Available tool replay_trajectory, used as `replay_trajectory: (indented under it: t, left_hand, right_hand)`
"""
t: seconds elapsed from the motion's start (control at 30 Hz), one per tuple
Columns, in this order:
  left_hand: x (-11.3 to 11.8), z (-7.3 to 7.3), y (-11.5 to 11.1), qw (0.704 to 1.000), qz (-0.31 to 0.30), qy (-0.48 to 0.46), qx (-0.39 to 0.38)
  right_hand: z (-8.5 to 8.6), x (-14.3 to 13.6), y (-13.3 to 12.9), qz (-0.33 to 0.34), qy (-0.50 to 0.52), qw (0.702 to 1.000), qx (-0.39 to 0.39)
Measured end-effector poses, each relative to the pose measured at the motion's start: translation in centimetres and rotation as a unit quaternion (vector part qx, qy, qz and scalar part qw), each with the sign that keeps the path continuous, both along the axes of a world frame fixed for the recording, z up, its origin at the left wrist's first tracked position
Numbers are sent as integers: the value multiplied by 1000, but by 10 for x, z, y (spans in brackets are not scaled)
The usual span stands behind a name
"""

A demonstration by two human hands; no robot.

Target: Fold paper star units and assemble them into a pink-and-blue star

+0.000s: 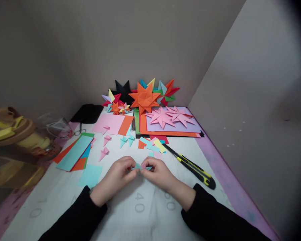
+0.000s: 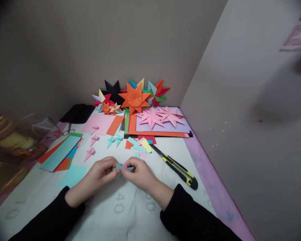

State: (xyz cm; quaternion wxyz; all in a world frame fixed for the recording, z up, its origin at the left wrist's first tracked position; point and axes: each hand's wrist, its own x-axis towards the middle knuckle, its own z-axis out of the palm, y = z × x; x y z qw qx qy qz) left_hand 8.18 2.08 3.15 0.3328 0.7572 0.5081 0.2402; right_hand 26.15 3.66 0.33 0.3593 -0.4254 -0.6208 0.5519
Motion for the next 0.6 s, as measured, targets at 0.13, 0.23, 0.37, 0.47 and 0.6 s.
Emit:
replay_trajectory:
  t: [0.13,0.23,0.37,0.47,0.6]
  left_hand:
    - [0,3,0,1000,-8,-2,1]
    - [0,6,1,1000,-4,-20,-11]
    - [-9,13,9,998,20,-57,-29]
    - [-23,22,14,993,95,-66,-2]
    - [-35,35,13,972,231,-46,11]
  right_hand:
    - [3,1,-1,8,-14,1000,19]
    - [5,1,-2,3,-19,999,40]
    - [3,2,0,-30,6,999,27]
    - [0,5,3,-64,40,997,-4]
    - [-2,7,8,-71,57,996,-20]
